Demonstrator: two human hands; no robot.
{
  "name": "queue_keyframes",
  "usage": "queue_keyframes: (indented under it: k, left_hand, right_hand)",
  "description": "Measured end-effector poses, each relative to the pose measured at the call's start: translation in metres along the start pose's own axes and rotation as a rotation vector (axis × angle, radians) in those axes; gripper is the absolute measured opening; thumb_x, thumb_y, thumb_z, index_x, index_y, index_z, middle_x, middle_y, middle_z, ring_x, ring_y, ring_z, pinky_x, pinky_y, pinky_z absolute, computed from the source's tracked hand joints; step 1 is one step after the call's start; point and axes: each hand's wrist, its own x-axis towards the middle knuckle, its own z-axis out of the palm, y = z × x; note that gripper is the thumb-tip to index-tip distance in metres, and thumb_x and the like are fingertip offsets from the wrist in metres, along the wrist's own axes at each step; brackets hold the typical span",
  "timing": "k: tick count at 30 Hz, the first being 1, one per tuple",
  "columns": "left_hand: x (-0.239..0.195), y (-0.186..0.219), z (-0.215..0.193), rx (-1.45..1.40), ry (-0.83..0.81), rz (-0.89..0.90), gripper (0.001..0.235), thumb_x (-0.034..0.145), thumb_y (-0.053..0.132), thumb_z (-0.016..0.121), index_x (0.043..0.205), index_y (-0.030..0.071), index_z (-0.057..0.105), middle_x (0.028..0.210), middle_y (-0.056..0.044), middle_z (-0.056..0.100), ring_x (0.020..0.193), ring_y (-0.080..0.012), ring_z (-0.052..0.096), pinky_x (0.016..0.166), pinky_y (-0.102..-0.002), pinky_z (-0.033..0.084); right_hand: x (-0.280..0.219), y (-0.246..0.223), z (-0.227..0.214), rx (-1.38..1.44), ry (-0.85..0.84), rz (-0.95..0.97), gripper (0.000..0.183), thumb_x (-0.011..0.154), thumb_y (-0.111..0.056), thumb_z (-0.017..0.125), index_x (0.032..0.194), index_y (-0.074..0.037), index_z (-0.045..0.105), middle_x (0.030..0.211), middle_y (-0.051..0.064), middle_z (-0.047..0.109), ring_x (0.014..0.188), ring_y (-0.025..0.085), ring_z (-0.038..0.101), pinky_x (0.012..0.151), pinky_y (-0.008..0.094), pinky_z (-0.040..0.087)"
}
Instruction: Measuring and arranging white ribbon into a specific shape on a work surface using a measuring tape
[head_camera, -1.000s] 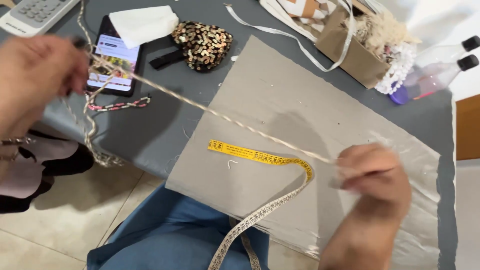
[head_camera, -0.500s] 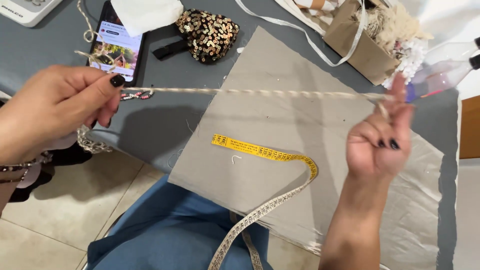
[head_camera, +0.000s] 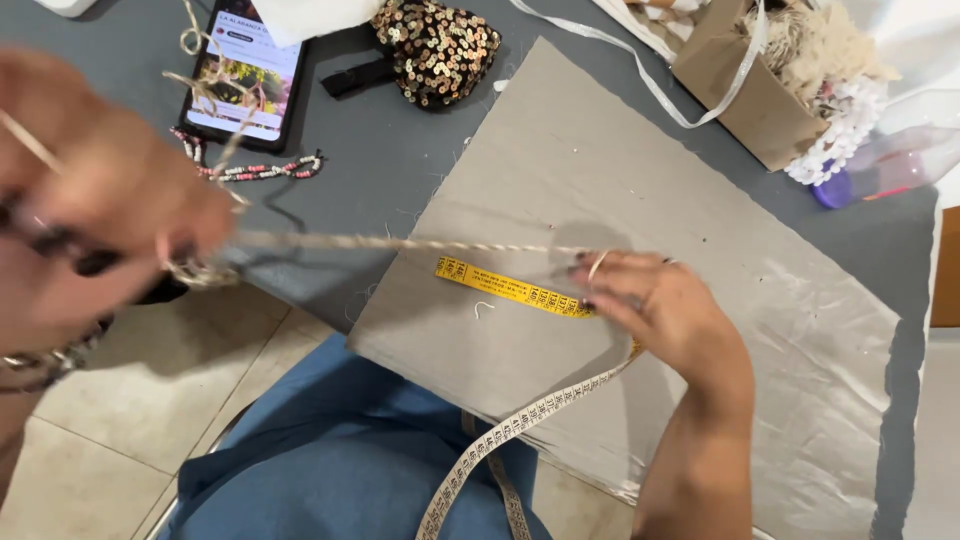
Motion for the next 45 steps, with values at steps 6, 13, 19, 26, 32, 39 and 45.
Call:
queue_keyframes:
  k: [6, 13, 19, 26, 32, 39, 45]
  left_hand:
    - [-0.118, -0.035, 0.083, -0.703, 0.061, 1.688, 0.024, 0.097, 0.025, 0.054, 0.093, 0.007, 0.039, 0.068, -0.001, 0.039, 0.055, -0.0107, 0.035, 0.051, -0.023, 0.035]
    - [-0.098, -0.019, 0.091, 0.208, 0.767, 1.34, 0.028, 0.084, 0.028, 0.081, 0.109, 0.022, 0.073, 0.105, 0.001, 0.066, 0.075, -0.0185, 0.066, 0.066, -0.035, 0.052]
    - [-0.082, -0.021, 0.093, 0.169, 0.799, 1.349, 0.017, 0.081, 0.026, 0.086, 0.093, 0.017, 0.076, 0.093, 0.005, 0.072, 0.083, -0.0142, 0.067, 0.069, -0.03, 0.051]
    - [-0.07, -0.019, 0.094, 0.216, 0.822, 1.157, 0.008, 0.088, 0.015, 0.074, 0.095, 0.02, 0.074, 0.088, 0.006, 0.074, 0.076, -0.0176, 0.067, 0.071, -0.035, 0.049]
    - [-0.053, -0.021, 0.096, 0.174, 0.729, 1.177, 0.02, 0.094, 0.011, 0.062, 0.11, 0.013, 0.074, 0.102, -0.001, 0.076, 0.095, -0.0225, 0.07, 0.076, -0.038, 0.053]
    - [-0.058, -0.019, 0.103, 0.148, 0.571, 1.116, 0.022, 0.096, 0.012, 0.054, 0.11, 0.016, 0.07, 0.103, 0.004, 0.079, 0.089, -0.0205, 0.073, 0.075, -0.038, 0.053]
    - [-0.061, -0.021, 0.11, 0.159, 0.714, 1.257, 0.03, 0.092, 0.012, 0.066, 0.12, 0.017, 0.077, 0.102, 0.003, 0.081, 0.078, -0.0168, 0.074, 0.071, -0.035, 0.056]
  right_hand:
    - [-0.004, 0.059, 0.011, 0.339, 0.704, 0.124, 0.014, 0.111, -0.005, 0.044, 0.11, -0.008, 0.057, 0.116, 0.011, 0.068, 0.107, 0.023, 0.071, 0.098, 0.036, 0.058]
    - [-0.008, 0.061, 0.0, 1.282, 1.124, 0.122, 0.009, 0.102, -0.034, 0.068, 0.106, -0.026, 0.068, 0.098, -0.008, 0.066, 0.1, 0.014, 0.067, 0.105, 0.045, 0.06]
    - [-0.012, 0.075, -0.001, 1.346, 1.287, 0.138, 0.017, 0.101, -0.019, 0.075, 0.115, -0.026, 0.068, 0.096, -0.009, 0.069, 0.085, 0.006, 0.066, 0.09, 0.025, 0.06]
    - [-0.005, 0.08, 0.004, 1.44, 1.318, 0.137, 0.044, 0.096, -0.009, 0.078, 0.134, -0.023, 0.062, 0.105, -0.006, 0.073, 0.096, 0.006, 0.07, 0.095, 0.025, 0.062]
    - [0.001, 0.071, 0.004, 1.469, 1.281, 0.113, 0.056, 0.095, -0.004, 0.076, 0.145, -0.02, 0.057, 0.116, -0.002, 0.076, 0.106, 0.009, 0.073, 0.102, 0.028, 0.061]
    - [0.005, 0.074, 0.008, 1.496, 1.245, 0.106, 0.054, 0.097, 0.005, 0.069, 0.145, -0.018, 0.058, 0.122, -0.003, 0.073, 0.116, 0.011, 0.07, 0.114, 0.035, 0.058]
    - [0.006, 0.078, 0.012, 1.471, 1.186, 0.082, 0.052, 0.101, 0.003, 0.067, 0.146, -0.022, 0.057, 0.126, -0.005, 0.072, 0.114, 0.009, 0.069, 0.114, 0.037, 0.057]
